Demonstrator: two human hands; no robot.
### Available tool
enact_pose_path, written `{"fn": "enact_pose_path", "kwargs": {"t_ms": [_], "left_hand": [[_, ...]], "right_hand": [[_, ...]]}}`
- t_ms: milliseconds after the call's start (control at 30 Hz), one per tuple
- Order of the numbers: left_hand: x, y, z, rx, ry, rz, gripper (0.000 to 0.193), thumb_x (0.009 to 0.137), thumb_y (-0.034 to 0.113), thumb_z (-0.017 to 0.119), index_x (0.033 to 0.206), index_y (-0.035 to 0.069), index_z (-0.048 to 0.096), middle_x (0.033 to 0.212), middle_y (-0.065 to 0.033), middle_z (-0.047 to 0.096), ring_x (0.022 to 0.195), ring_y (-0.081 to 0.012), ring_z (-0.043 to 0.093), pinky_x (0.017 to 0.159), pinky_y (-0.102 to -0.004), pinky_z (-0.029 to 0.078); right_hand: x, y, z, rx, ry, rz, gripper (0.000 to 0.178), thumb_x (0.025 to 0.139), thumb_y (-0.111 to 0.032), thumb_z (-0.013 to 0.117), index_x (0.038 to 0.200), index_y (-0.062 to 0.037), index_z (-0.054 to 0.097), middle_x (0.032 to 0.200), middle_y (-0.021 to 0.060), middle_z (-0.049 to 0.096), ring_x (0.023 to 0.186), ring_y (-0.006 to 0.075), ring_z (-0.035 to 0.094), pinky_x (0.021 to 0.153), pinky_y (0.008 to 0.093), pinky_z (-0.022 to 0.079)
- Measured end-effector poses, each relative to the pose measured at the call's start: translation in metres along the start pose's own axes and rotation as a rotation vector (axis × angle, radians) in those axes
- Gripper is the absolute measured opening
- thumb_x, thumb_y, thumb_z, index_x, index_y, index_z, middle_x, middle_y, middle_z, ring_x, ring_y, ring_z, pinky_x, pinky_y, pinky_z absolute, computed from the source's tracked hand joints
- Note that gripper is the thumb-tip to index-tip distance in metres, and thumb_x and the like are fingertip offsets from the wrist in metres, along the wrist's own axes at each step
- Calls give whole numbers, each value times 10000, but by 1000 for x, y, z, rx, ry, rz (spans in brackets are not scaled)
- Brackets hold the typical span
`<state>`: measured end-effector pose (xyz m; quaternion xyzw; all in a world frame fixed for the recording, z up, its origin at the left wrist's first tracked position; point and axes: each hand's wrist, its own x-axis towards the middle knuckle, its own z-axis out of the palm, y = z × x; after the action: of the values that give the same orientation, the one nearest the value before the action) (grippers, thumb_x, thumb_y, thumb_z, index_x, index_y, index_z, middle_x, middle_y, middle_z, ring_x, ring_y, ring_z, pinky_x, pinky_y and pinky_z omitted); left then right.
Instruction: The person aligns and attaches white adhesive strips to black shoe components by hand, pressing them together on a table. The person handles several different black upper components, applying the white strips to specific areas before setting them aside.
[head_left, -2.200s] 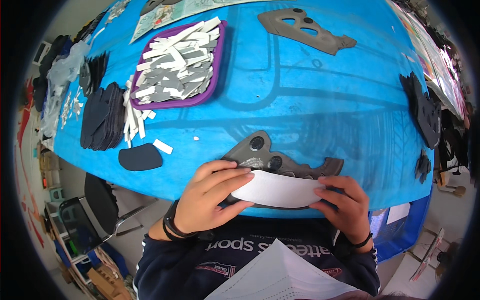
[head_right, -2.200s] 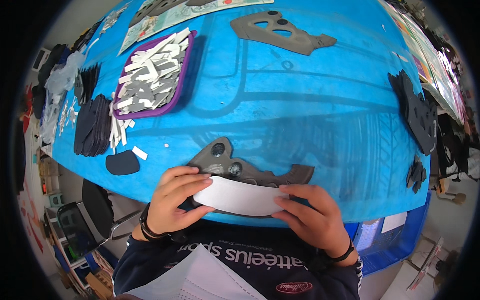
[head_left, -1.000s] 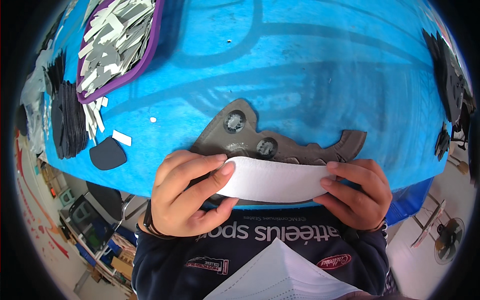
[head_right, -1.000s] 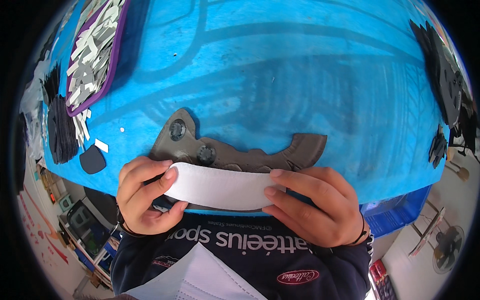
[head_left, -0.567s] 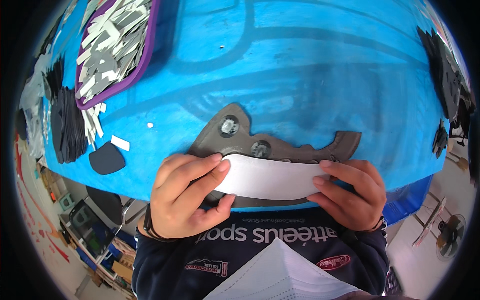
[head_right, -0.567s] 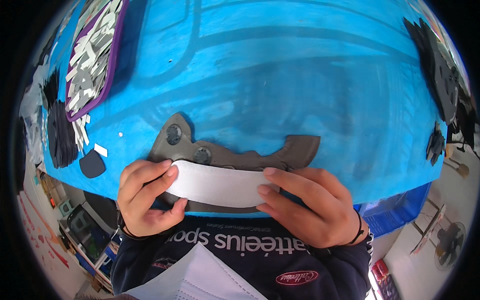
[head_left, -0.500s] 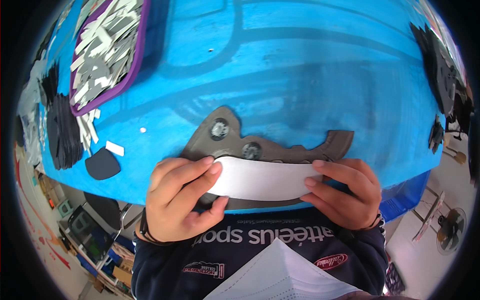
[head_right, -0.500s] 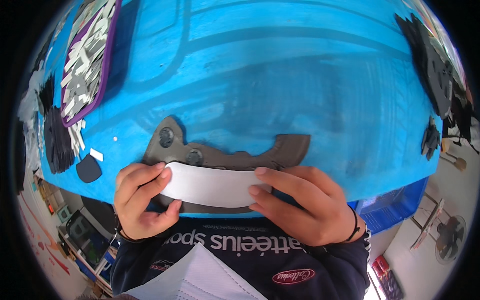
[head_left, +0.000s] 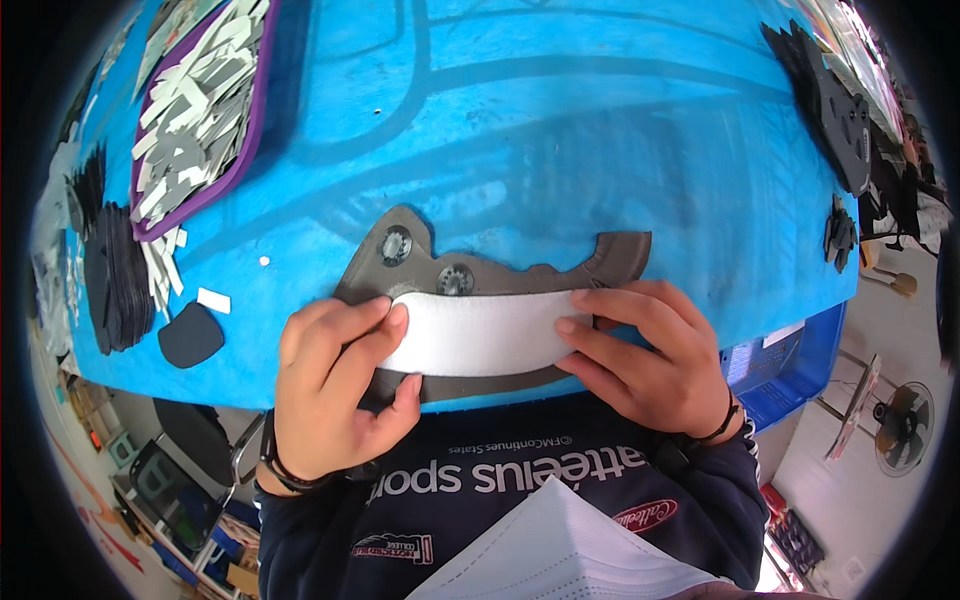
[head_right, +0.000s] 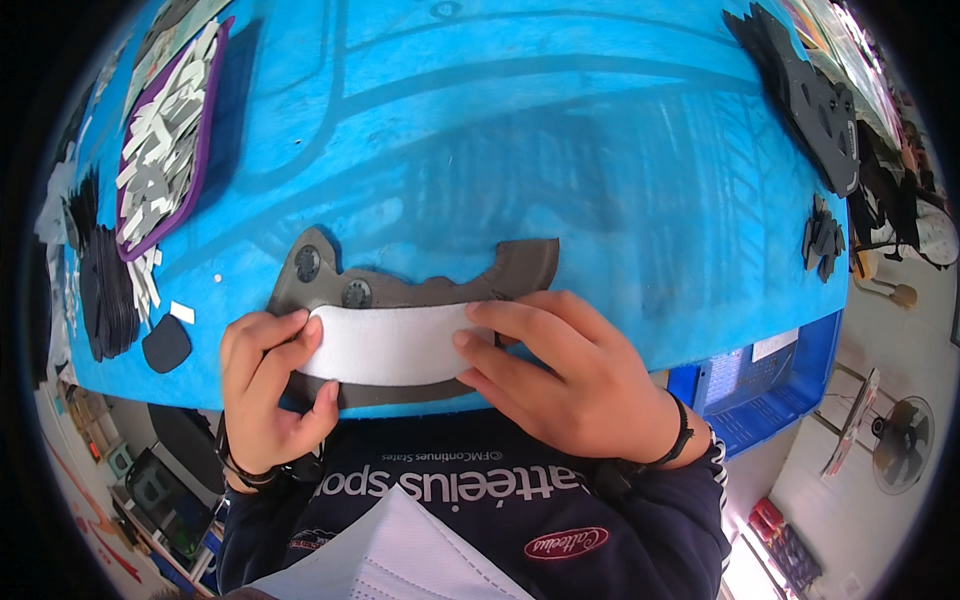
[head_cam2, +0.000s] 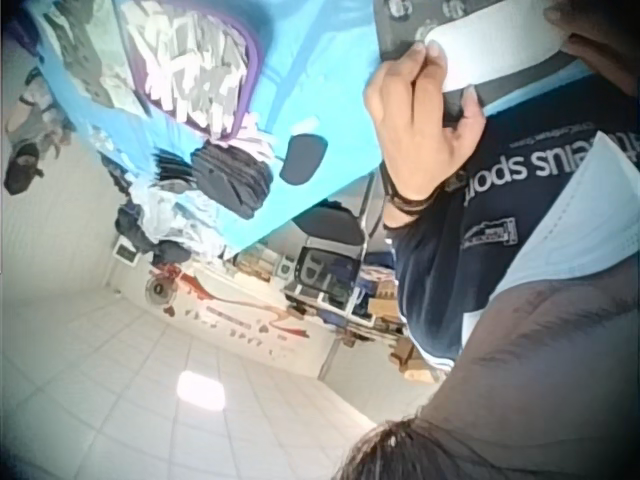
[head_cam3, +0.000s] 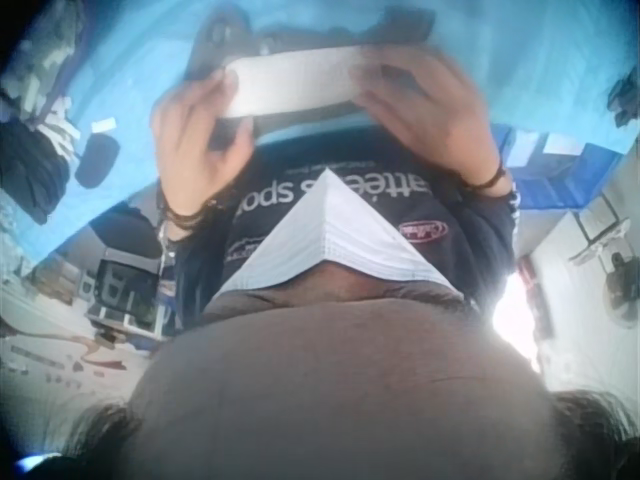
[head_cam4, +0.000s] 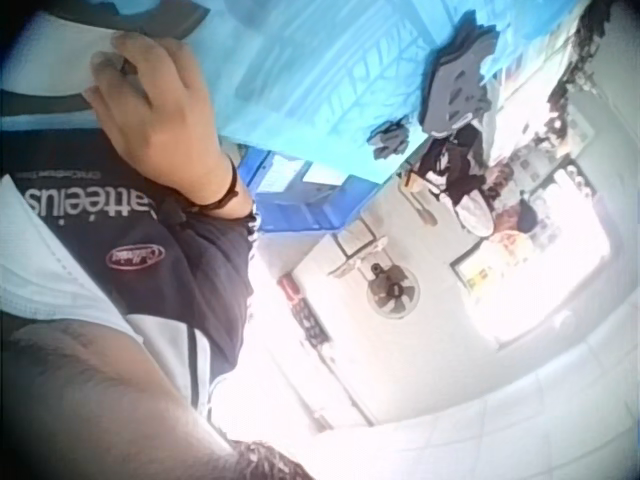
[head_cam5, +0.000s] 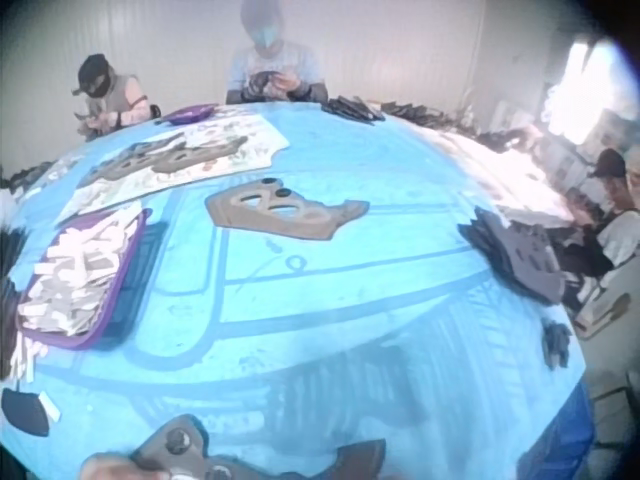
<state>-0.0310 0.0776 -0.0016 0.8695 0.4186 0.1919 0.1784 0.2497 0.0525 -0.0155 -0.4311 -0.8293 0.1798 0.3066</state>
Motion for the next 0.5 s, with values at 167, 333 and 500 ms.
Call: {"fn": "enact_pose_path", "kwargs": {"t_ms": [167, 333, 500], "left_hand": [[-5, 7, 6, 50, 94, 29, 513, 628, 131, 770, 1100, 2, 616, 1183, -138, 538, 992, -323, 527, 846, -389, 439], [-12, 10, 9, 165, 106, 160, 835, 564, 469, 832, 1211, 17, 558, 1262, -185, 438, 1036, -339, 497, 861, -418, 441], [-11, 24, 13, 486, 15, 292, 667, 663, 244, 731, 1273, 55, 539, 1221, -54, 578, 1086, -232, 534, 939, -408, 394]], "right_hand": [[-1, -16, 1, -149, -20, -38, 345, 678, -130, 759, 977, 12, 664, 1112, 105, 599, 932, 252, 565, 797, 354, 502], [-1, -37, 13, -279, -85, -95, 522, 687, -223, 717, 1125, 39, 604, 1206, 124, 561, 1035, 241, 528, 909, 377, 456], [-3, -39, 39, -507, 78, -206, 421, 745, -117, 577, 1129, 52, 609, 1164, 149, 584, 1002, 226, 554, 900, 345, 471]]}}
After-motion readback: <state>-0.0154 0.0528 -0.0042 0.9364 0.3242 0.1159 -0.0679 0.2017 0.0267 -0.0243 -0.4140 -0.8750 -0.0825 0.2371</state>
